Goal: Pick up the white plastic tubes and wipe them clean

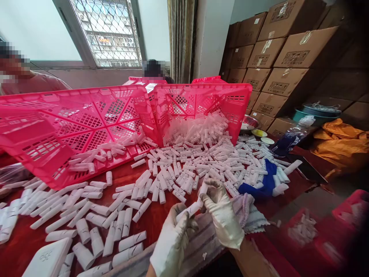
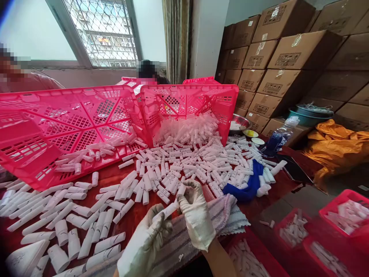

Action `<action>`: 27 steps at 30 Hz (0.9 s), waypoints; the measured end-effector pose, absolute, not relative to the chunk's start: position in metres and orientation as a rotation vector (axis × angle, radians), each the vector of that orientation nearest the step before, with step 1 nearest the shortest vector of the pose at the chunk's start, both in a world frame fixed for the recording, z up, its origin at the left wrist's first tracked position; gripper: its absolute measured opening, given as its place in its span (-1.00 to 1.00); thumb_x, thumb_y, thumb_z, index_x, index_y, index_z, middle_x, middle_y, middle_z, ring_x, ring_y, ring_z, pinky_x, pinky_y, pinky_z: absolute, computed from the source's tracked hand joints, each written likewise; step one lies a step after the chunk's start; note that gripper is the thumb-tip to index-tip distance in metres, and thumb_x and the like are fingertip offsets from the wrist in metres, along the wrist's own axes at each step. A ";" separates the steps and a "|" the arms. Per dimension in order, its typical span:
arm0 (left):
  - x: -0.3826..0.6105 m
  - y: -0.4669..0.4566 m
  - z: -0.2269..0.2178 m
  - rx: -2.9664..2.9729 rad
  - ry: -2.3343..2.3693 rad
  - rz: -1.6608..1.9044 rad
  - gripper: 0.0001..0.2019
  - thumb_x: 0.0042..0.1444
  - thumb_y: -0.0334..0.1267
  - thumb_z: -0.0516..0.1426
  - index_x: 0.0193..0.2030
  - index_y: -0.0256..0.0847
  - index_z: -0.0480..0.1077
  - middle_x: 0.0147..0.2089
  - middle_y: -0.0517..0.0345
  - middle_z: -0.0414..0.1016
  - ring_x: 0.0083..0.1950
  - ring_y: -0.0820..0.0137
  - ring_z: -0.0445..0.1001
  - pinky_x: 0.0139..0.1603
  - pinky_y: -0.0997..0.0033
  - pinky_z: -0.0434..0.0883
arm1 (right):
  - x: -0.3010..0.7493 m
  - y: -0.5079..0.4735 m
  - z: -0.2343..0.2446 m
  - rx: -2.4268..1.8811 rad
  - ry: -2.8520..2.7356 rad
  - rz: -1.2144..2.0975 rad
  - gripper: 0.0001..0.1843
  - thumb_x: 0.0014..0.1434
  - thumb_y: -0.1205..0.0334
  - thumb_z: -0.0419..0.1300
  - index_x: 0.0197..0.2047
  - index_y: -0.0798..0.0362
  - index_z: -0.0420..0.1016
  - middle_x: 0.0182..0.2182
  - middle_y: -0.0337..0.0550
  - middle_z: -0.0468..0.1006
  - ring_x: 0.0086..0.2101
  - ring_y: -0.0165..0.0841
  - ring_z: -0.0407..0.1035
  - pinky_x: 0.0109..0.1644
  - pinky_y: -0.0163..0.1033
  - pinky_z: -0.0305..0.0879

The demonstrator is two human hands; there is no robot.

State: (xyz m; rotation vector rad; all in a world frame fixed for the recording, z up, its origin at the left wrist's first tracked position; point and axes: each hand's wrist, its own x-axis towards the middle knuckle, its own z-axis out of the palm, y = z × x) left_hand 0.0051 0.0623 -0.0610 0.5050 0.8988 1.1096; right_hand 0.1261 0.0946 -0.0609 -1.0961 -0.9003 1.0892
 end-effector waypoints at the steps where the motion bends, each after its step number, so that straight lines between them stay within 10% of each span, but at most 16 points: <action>1: 0.006 0.060 -0.062 0.551 0.931 1.083 -0.51 -0.18 0.05 0.31 -0.23 -0.19 0.24 -0.53 0.34 0.29 -0.58 0.57 0.28 -0.54 0.58 0.18 | 0.127 0.093 -0.060 -1.112 -0.895 1.101 -0.66 0.02 0.20 0.24 -0.14 -0.10 0.24 -0.33 -0.24 0.48 -0.45 -0.38 0.38 -0.48 -0.31 0.31; 14: 0.001 0.049 -0.042 0.348 0.604 0.665 -0.48 -0.12 0.27 0.18 -0.47 -0.15 0.11 -0.70 0.54 -0.17 -0.73 0.70 -0.35 -0.75 0.62 -0.25 | 0.119 0.076 -0.048 -1.092 -0.958 1.167 -0.71 0.04 -0.02 0.28 -0.34 0.01 0.40 -0.44 -0.25 0.50 -0.36 -0.34 0.39 -0.26 -0.27 0.33; 22: -0.011 0.050 -0.050 0.475 0.735 0.658 -0.46 -0.06 0.33 0.06 -0.41 -0.19 0.23 -0.69 0.51 -0.10 -0.72 0.68 -0.30 -0.72 0.60 -0.22 | 0.133 0.081 -0.046 -1.099 -1.089 1.242 -0.72 0.01 -0.03 0.30 -0.37 0.00 0.45 -0.48 -0.25 0.42 -0.40 -0.37 0.31 -0.31 -0.30 0.30; 27: -0.004 0.054 -0.061 0.894 1.182 0.920 -0.54 -0.10 0.20 0.19 -0.50 -0.20 0.26 -0.56 0.34 0.15 -0.56 0.57 0.07 -0.56 0.58 0.07 | 0.131 0.085 -0.035 -1.211 -1.136 1.312 -0.61 -0.03 -0.12 0.28 -0.51 0.04 0.37 -0.61 -0.36 0.25 -0.55 -0.47 0.10 -0.47 -0.34 0.10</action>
